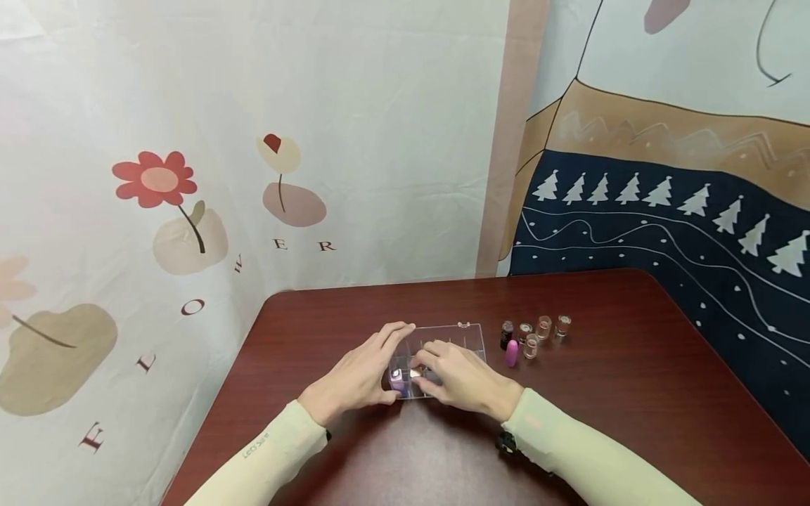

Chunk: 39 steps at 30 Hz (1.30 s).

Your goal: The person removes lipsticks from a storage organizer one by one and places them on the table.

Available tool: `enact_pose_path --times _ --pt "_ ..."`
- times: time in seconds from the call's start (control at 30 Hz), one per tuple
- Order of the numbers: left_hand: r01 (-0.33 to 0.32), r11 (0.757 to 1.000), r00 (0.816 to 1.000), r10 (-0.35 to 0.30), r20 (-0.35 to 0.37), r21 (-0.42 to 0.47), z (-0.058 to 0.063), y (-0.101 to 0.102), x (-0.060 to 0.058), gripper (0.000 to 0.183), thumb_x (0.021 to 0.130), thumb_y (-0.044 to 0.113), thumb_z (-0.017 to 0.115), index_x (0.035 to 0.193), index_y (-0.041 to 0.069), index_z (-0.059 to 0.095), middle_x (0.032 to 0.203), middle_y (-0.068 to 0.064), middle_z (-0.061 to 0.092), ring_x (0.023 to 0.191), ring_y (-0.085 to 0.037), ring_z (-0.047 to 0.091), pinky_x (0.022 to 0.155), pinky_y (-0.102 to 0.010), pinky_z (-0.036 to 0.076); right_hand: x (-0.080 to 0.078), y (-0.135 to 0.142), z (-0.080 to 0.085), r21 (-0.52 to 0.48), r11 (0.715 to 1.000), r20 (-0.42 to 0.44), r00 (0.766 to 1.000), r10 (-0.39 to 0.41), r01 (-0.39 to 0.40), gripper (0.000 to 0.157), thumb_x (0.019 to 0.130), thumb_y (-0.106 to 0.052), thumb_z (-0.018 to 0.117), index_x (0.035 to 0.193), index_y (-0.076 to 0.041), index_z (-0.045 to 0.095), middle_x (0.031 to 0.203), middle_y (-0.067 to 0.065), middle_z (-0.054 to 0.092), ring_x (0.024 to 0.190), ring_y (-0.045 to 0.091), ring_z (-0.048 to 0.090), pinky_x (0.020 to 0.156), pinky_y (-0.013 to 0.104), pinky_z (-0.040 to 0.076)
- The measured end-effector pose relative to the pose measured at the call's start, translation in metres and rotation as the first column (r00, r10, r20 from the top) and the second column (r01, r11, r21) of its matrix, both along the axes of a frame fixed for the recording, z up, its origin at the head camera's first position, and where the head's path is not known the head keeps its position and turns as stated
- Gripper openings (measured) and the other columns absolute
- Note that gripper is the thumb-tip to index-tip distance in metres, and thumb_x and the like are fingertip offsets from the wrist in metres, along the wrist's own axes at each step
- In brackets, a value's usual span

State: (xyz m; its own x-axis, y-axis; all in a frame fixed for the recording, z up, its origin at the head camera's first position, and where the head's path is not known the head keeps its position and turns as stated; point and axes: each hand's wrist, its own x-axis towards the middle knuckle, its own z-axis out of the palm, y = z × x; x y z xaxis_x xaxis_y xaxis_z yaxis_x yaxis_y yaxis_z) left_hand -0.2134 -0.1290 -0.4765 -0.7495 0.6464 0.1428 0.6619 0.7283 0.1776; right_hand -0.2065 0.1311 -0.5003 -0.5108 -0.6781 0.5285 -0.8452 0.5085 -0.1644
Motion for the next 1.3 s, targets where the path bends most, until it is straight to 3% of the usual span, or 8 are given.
enact_pose_path --times 0.4,0.83,1.3 --pt "0.004 1.0 1.0 -0.004 0.003 0.01 0.0 0.0 -0.001 0.131 0.077 0.029 0.111 0.181 0.018 0.033 0.178 -0.006 0.045 0.14 -0.033 0.07 0.099 -0.046 0.071 0.003 0.004 0.003 -0.028 1.0 0.001 1.0 0.008 -0.008 0.023 0.1 -0.02 0.093 0.12 -0.014 0.083 0.107 -0.003 0.078 0.089 0.011 0.074 0.081 0.026 0.066" --pt "0.01 1.0 1.0 -0.01 0.0 0.023 0.001 -0.001 0.0 0.13 0.077 0.029 0.111 0.181 0.015 0.034 0.178 -0.006 0.045 0.14 -0.032 0.069 0.095 -0.045 0.072 0.005 0.009 0.013 -0.09 0.995 -0.059 0.998 0.033 -0.038 0.025 0.096 -0.013 0.095 0.118 -0.01 0.084 0.108 -0.002 0.079 0.091 0.009 0.075 0.081 0.018 0.064" --pt "0.004 1.0 1.0 -0.004 0.004 0.028 -0.001 0.0 0.001 0.131 0.076 0.028 0.111 0.181 0.016 0.033 0.179 -0.006 0.045 0.141 -0.032 0.068 0.093 -0.045 0.073 0.005 0.022 0.027 -0.156 0.987 -0.103 0.994 0.019 -0.035 0.032 0.092 -0.007 0.096 0.121 -0.009 0.083 0.114 0.0 0.081 0.1 0.013 0.079 0.086 0.025 0.067"
